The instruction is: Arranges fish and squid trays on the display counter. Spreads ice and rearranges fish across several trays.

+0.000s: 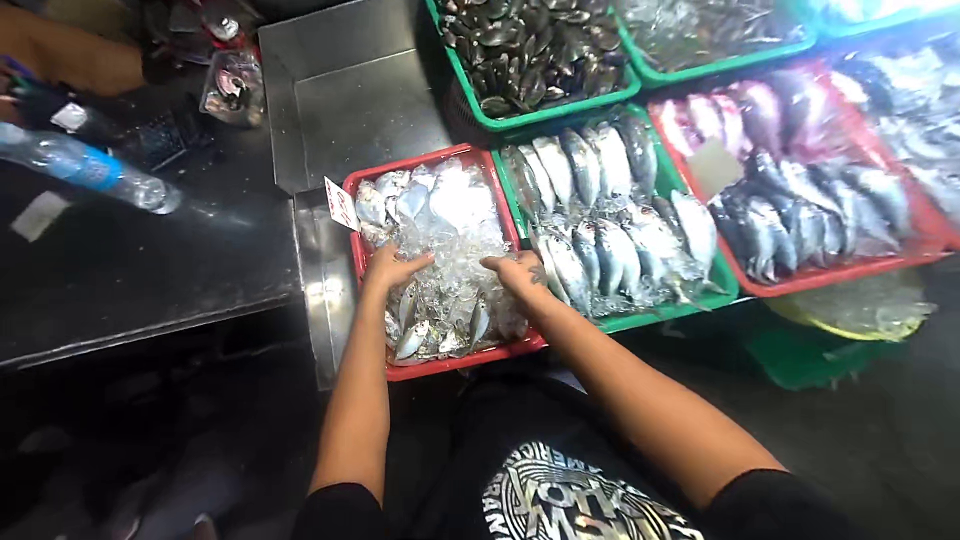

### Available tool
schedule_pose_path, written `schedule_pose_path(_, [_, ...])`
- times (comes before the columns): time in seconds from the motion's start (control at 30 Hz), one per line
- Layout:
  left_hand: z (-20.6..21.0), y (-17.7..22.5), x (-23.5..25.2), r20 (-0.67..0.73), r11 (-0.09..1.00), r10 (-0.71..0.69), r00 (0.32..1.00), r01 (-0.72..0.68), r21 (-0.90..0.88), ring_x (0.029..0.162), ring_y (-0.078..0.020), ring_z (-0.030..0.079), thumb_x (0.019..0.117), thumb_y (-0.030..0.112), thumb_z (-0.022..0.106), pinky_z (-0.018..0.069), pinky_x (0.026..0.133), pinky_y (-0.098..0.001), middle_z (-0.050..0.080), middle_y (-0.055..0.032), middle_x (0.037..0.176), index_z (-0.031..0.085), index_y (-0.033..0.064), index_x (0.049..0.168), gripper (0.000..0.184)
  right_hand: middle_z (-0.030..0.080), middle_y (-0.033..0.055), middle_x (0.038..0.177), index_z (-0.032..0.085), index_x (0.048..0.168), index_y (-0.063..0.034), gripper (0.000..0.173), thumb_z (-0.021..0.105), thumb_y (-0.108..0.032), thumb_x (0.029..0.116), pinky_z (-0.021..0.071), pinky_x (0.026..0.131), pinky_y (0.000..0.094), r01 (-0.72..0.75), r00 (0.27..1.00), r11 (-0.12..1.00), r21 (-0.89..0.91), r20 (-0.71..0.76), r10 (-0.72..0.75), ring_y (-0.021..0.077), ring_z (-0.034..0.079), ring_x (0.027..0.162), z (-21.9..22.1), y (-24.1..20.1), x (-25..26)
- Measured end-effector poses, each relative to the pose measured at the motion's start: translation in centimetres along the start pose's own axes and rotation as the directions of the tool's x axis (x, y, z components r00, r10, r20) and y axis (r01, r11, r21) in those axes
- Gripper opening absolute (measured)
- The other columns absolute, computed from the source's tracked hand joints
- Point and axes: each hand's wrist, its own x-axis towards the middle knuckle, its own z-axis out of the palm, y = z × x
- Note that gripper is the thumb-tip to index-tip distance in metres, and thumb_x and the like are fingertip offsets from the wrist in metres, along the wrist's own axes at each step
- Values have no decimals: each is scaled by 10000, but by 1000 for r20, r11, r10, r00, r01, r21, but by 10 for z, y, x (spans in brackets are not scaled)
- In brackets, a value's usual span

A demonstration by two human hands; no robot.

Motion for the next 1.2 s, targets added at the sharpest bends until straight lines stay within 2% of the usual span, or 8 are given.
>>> schedule_pose_path(0.23, [5, 6, 9, -9, 991, 135, 991, -135, 7, 1201, -417, 617, 860, 614, 754, 463, 1037, -643, 652, -277, 1239, 650, -26, 1252, 758, 609, 285, 1272, 561, 1335, 62, 694, 874, -281, 819, 476, 1011, 583, 34, 999, 999, -5, -10, -34, 400, 591, 1196, -3, -9, -3])
schedule_pose_path(0.37, [7, 8, 8, -55, 986, 164, 985, -163, 26, 1050, -405, 676, 889, 649, 699, 527, 923, -641, 695, -249, 1096, 669, -12, 1170, 719, 656, 251, 1186, 645, 1210, 53, 612, 898, -309, 785, 513, 988, 535, 83, 996, 996, -32, -7, -83, 351, 635, 1119, -3, -3, 11])
schedule_pose_path(0.53, [12, 22, 8, -98, 989, 149, 984, -149, 8, 1184, -393, 643, 946, 624, 630, 480, 1037, -620, 676, -256, 1209, 647, -32, 1257, 726, 680, 184, 1060, 695, 1090, -10, 530, 890, -369, 752, 525, 903, 526, 143, 989, 989, -21, -23, -144, 306, 647, 998, -16, 2, 17])
schedule_pose_path(0.77, [18, 31, -1, -283, 986, 162, 945, -143, 88, 1194, -450, 618, 911, 513, 736, 469, 1041, -627, 637, -321, 1236, 607, -109, 1266, 728, 644, 240, 1237, 559, 1336, 12, 728, 812, -442, 826, 505, 1001, 569, 151, 984, 982, -115, 118, -137, 365, 632, 1156, -20, 0, 8])
schedule_pose_path(0.9, [14, 35, -2, -351, 978, 205, 914, -177, 109, 1183, -485, 596, 904, 482, 752, 467, 1023, -639, 607, -347, 1256, 612, -109, 1263, 706, 589, 226, 1377, 510, 1446, -12, 799, 763, -476, 847, 473, 1077, 543, 293, 951, 933, -206, 163, -263, 349, 578, 1282, -32, -9, -2])
schedule_pose_path(0.97, [14, 36, -9, -406, 976, 208, 890, -160, 147, 1201, -517, 581, 891, 487, 757, 462, 1023, -665, 598, -368, 1259, 615, -109, 1266, 719, 585, 214, 1386, 564, 1410, -26, 712, 736, -459, 872, 459, 1104, 516, 446, 892, 858, -253, 201, -404, 336, 553, 1315, -41, -12, -12])
schedule_pose_path(1.07, [15, 48, -32, -493, 977, 174, 853, -86, 196, 1242, -582, 530, 872, 492, 772, 427, 1038, -709, 542, -425, 1303, 612, -123, 1263, 746, 598, 179, 1376, 628, 1353, -75, 491, 688, -337, 941, 449, 1123, 491, 702, 711, 655, -278, 316, -628, 319, 542, 1327, -63, -9, -26])
schedule_pose_path(1.2, [32, 78, -64, -632, 979, 194, 751, -108, 172, 1244, -573, 512, 876, 395, 775, 444, 1032, -659, 506, -423, 1326, 592, -109, 1296, 681, 692, 152, 1108, 703, 1196, -59, 266, 636, -139, 951, 525, 999, 451, 901, 433, 423, -103, 294, -852, 295, 653, 1091, -113, 19, -27])
